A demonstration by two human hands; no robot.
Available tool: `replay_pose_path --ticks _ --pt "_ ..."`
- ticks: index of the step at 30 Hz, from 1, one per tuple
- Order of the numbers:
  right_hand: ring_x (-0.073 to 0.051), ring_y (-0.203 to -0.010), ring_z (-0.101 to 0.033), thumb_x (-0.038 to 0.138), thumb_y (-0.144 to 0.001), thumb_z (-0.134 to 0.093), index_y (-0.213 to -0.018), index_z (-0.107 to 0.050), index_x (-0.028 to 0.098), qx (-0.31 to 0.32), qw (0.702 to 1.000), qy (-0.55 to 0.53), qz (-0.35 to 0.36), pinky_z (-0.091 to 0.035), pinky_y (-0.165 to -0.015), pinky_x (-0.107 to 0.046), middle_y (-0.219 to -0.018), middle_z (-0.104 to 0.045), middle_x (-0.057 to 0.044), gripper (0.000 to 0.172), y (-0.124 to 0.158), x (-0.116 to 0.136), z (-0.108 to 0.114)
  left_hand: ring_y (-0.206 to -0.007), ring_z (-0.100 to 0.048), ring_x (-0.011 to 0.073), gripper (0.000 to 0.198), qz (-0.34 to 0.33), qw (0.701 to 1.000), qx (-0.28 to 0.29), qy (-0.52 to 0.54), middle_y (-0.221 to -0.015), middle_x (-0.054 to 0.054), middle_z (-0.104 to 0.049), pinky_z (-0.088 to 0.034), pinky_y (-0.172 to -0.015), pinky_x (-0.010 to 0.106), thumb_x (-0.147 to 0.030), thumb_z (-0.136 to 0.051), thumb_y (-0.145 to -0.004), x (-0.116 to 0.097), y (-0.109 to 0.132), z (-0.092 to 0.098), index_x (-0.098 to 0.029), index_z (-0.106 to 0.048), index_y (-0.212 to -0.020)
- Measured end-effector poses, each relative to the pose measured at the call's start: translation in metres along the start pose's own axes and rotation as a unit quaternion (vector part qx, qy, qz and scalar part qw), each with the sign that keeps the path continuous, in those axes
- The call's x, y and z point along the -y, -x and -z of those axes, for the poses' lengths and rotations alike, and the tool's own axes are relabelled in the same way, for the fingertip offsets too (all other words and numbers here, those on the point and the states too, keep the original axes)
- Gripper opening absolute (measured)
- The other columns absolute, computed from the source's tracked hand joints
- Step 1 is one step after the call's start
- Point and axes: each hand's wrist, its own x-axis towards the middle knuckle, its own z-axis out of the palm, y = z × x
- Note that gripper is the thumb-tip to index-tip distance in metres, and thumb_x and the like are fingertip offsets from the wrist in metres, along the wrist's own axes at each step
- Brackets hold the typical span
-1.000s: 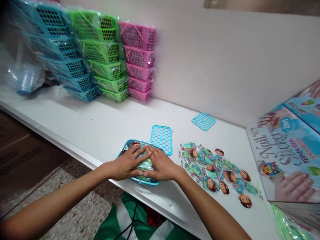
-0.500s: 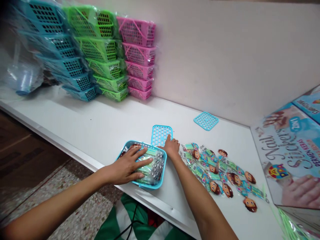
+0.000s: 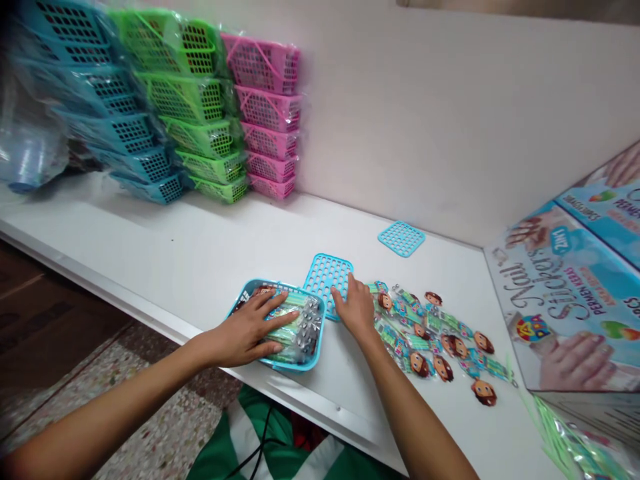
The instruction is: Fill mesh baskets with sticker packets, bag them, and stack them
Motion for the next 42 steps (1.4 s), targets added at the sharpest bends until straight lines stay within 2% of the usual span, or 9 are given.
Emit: replay_pose_path --ticks 5,13,15,20,23,28,31,36,42 --pt "-0.020 -0.092 -0.056 0.030 -0.087 -0.059 -0.099 -0.066 0.024 0.010 0.949 -0.091 0.300 -0.040 -0.088 -0.040 -0.097 -0.069 -0.004 0.015 0.048 0.019 0.032 -0.140 -0.018 0.0415 0.064 -0.001 1.000 -0.010 -0.003 -0.157 0.010 -0.017 -0.021 -0.108 0.063 -0.057 -0.043 -0.088 -0.001 0.001 0.001 -0.039 -0.023 -0.146" --pt "-0.020 -0.091 -0.055 0.025 -0.089 -0.053 -0.095 -0.069 0.024 0.103 0.939 -0.074 0.319 -0.037 -0.083 -0.040 -0.091 -0.071 -0.003 0.016 0.052 0.046 0.026 -0.138 -0.021 0.0426 0.066 0.001 1.000 -0.010 -0.014 -0.155 0.009 -0.021 -0.024 -0.107 0.063 -0.060 -0.046 -0.085 -0.001 0.001 0.006 -0.041 -0.024 -0.145" --pt "-0.019 -0.093 -0.057 0.029 -0.090 -0.050 -0.095 -0.069 0.025 0.108 0.952 -0.111 0.265 -0.040 -0.085 -0.037 -0.095 -0.070 -0.003 0.020 0.045 0.037 0.025 -0.139 -0.020 0.0427 0.065 0.003 1.000 -0.007 -0.015 -0.156 0.009 -0.020 -0.024 -0.107 0.063 -0.059 -0.045 -0.086 -0.001 0.001 0.006 -0.042 -0.024 -0.145" --pt "-0.027 -0.103 -0.059 0.051 -0.089 -0.041 -0.125 -0.054 0.009 0.033 0.995 -0.024 -0.088 -0.043 -0.089 -0.041 -0.117 -0.062 -0.019 0.057 0.001 0.002 0.001 -0.139 -0.017 0.0434 0.068 -0.004 1.000 0.003 -0.006 -0.156 0.011 -0.017 -0.024 -0.107 0.064 -0.062 -0.044 -0.085 0.001 0.000 0.005 -0.040 -0.023 -0.146" --pt "-0.043 -0.117 -0.048 0.058 -0.071 -0.064 -0.139 -0.033 -0.004 0.046 0.990 0.049 -0.128 -0.031 -0.098 -0.056 -0.123 -0.052 -0.034 0.097 -0.024 -0.003 -0.025 -0.138 -0.020 0.0427 0.069 -0.003 1.000 -0.005 -0.002 -0.156 0.011 -0.020 -0.023 -0.107 0.064 -0.063 -0.045 -0.084 0.001 0.000 0.004 -0.039 -0.025 -0.146" --pt "-0.047 -0.129 -0.034 0.043 -0.048 -0.084 -0.141 -0.032 0.005 0.038 0.981 -0.050 -0.186 -0.020 -0.104 -0.060 -0.130 -0.048 -0.031 0.113 -0.040 0.007 -0.047 -0.137 -0.023 0.0406 0.064 0.001 1.000 -0.028 0.006 -0.155 0.009 -0.023 -0.023 -0.108 0.064 -0.059 -0.046 -0.086 0.001 0.000 0.002 -0.040 -0.028 -0.144" --pt "-0.043 -0.119 -0.047 0.039 -0.045 -0.083 -0.132 -0.043 0.004 0.000 0.951 -0.209 -0.226 -0.034 -0.098 -0.055 -0.121 -0.057 -0.028 0.103 -0.044 0.007 -0.042 -0.137 -0.024 0.0405 0.063 0.004 0.999 -0.031 0.007 -0.154 0.010 -0.025 -0.023 -0.108 0.064 -0.059 -0.045 -0.086 0.000 0.001 0.001 -0.039 -0.030 -0.144" --pt "-0.023 -0.073 -0.066 0.062 -0.070 -0.056 -0.102 -0.062 0.012 0.022 0.909 -0.367 -0.197 -0.052 -0.065 -0.034 -0.090 -0.070 -0.011 0.060 -0.022 -0.001 -0.010 -0.139 -0.021 0.0412 0.062 0.007 1.000 -0.021 0.004 -0.154 0.012 -0.024 -0.022 -0.108 0.064 -0.060 -0.042 -0.087 -0.001 0.002 0.001 -0.037 -0.031 -0.144" --pt "-0.022 -0.095 -0.064 0.053 -0.085 -0.050 -0.119 -0.057 0.020 -0.010 0.904 -0.405 -0.137 -0.050 -0.085 -0.037 -0.106 -0.069 -0.006 0.048 0.049 0.022 0.033 -0.139 -0.021 0.0406 0.063 0.003 0.999 -0.032 0.004 -0.155 0.010 -0.022 -0.022 -0.108 0.063 -0.060 -0.042 -0.087 0.001 0.001 -0.001 -0.039 -0.029 -0.144"
